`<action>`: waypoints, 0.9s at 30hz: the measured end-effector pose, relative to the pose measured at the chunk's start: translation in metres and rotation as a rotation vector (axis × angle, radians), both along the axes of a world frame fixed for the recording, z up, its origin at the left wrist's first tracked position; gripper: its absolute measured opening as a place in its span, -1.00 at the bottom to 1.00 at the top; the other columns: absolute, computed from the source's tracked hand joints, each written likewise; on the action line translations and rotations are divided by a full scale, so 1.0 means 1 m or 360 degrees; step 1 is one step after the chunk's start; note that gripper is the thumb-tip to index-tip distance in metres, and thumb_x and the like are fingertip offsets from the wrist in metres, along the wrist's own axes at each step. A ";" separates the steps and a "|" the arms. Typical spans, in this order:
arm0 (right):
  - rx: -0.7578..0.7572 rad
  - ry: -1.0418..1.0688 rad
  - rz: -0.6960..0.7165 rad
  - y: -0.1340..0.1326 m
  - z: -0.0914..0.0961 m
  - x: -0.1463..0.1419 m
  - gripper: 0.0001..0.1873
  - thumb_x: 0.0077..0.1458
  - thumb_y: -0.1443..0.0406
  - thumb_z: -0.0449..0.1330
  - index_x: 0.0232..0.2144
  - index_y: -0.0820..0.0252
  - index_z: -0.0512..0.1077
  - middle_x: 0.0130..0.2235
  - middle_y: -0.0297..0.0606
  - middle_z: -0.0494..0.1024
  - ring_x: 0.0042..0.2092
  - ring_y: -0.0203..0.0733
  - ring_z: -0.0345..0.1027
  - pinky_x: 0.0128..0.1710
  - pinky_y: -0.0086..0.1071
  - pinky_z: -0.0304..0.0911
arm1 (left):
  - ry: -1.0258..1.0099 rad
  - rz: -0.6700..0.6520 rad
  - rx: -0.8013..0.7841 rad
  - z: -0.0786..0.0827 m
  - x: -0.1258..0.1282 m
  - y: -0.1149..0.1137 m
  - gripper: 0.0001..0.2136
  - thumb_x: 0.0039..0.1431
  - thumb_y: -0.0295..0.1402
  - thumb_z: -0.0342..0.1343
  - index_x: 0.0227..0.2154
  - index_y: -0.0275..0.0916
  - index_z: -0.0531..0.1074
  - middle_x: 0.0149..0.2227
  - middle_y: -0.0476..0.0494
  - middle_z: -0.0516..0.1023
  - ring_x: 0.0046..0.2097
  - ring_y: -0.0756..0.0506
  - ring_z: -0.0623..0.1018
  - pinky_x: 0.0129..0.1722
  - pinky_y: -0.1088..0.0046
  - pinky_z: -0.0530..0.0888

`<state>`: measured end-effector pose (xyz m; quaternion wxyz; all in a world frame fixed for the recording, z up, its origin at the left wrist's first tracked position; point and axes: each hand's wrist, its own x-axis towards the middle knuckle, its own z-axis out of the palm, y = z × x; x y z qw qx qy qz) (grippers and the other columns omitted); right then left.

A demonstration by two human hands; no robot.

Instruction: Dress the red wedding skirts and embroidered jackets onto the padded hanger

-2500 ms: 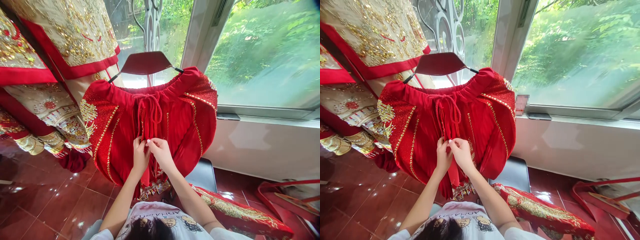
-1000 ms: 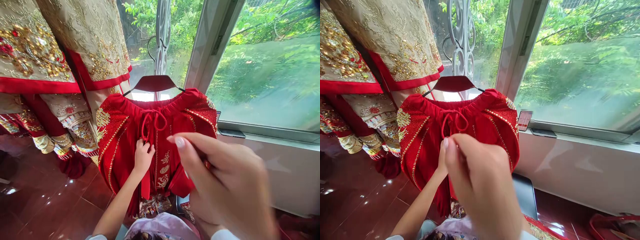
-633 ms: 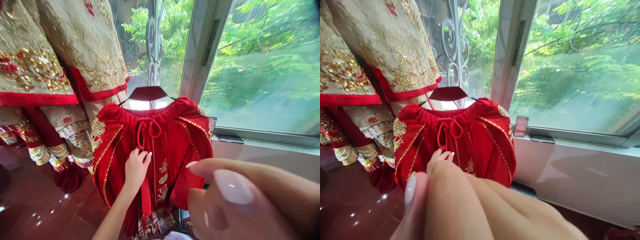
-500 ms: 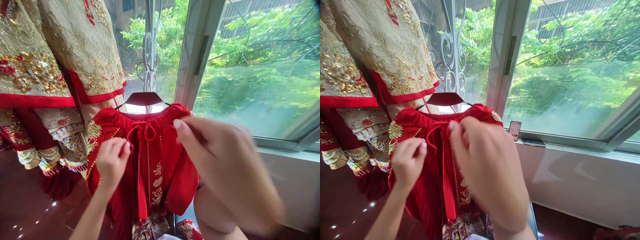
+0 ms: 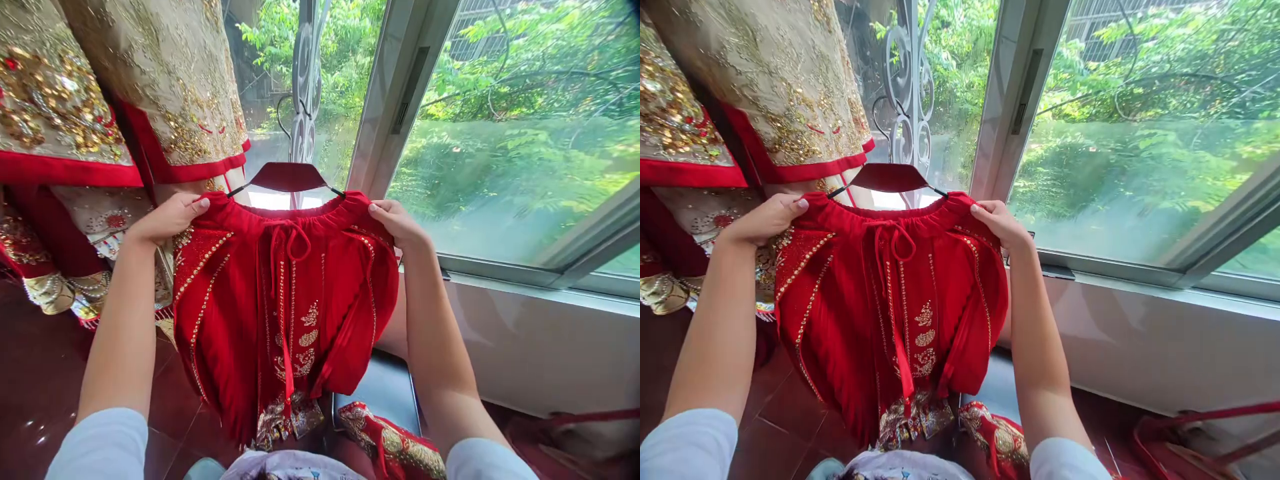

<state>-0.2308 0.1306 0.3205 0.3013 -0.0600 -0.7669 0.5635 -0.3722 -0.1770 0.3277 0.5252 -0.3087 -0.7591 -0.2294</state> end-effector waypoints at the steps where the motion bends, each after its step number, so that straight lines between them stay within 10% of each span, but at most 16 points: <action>1: -0.0073 -0.0012 0.0059 0.003 0.001 0.001 -0.41 -0.32 -0.19 0.34 -0.53 0.21 0.43 -0.57 -0.32 0.40 -0.53 -0.31 0.18 -0.55 -0.44 0.02 | -0.0022 -0.0011 -0.0006 0.002 -0.005 -0.001 -0.19 0.18 -0.05 -0.79 -0.10 -0.57 0.26 -0.11 -0.15 0.40 0.10 -0.12 0.34 0.08 0.03 0.18; 5: -0.0149 0.0082 0.0049 0.001 0.001 0.012 -0.43 -0.28 -0.16 0.35 -0.43 0.19 0.50 -0.49 -0.27 0.50 -0.42 -0.21 0.34 -0.49 -0.41 0.17 | -0.0229 -0.0123 -0.0081 0.020 -0.047 -0.015 -0.22 0.20 -0.01 -0.71 -0.13 -0.54 0.29 -0.17 -0.11 0.44 0.03 -0.09 0.37 0.05 0.02 0.20; 9: 0.0014 0.0225 -0.0249 -0.009 -0.020 0.047 -0.44 -0.05 -0.12 0.24 -0.16 0.14 0.51 -0.24 -0.25 0.58 -0.20 -0.18 0.42 -0.28 -0.39 0.32 | -0.0106 -0.0231 0.0125 0.005 -0.056 -0.021 -0.46 0.22 0.01 -0.14 -0.17 -0.47 0.38 -0.17 -0.18 0.48 -0.04 -0.14 0.43 0.02 0.04 0.27; 13: 0.0179 0.0005 -0.0676 0.000 -0.092 0.113 -0.36 0.04 0.01 0.23 0.13 0.10 0.32 0.02 -0.18 0.50 0.01 -0.18 0.38 0.04 -0.27 0.28 | 0.0498 -0.0788 0.0185 -0.076 0.009 0.016 -0.76 0.09 -0.45 0.13 -0.14 -0.24 0.43 -0.21 -0.14 0.54 -0.09 -0.12 0.49 0.04 0.21 0.34; 17: -0.0027 -0.0966 -0.1325 -0.004 -0.200 0.211 -0.37 0.14 0.15 0.14 0.24 0.15 0.22 0.16 -0.12 0.40 0.13 -0.16 0.32 0.17 -0.29 0.18 | -0.0553 -0.1520 -0.0660 -0.185 0.118 0.077 -0.77 0.17 -0.44 0.07 -0.11 -0.21 0.43 -0.08 -0.23 0.52 -0.02 -0.16 0.49 0.04 0.25 0.40; 21: -0.0339 -0.1398 -0.1960 -0.045 -0.286 0.302 -0.30 0.07 0.25 0.15 0.25 0.38 0.18 0.26 0.18 0.20 0.31 0.22 -0.01 0.27 0.07 -0.08 | -0.1349 -0.1805 -0.1786 -0.277 0.214 0.115 -0.55 0.18 -0.39 0.06 0.15 -0.27 0.27 0.19 -0.28 0.36 0.21 -0.16 0.35 0.19 0.29 0.32; 27: -0.0740 -0.1405 -0.2357 -0.083 -0.363 0.372 -0.15 0.04 0.16 0.14 0.31 0.43 0.01 0.33 0.22 0.03 0.35 0.18 -0.13 0.29 -0.01 -0.09 | -0.1245 -0.1701 -0.2199 -0.346 0.248 0.142 -0.41 0.14 -0.37 0.15 0.22 -0.38 0.17 0.18 -0.45 0.34 0.21 -0.33 0.34 0.23 0.06 0.21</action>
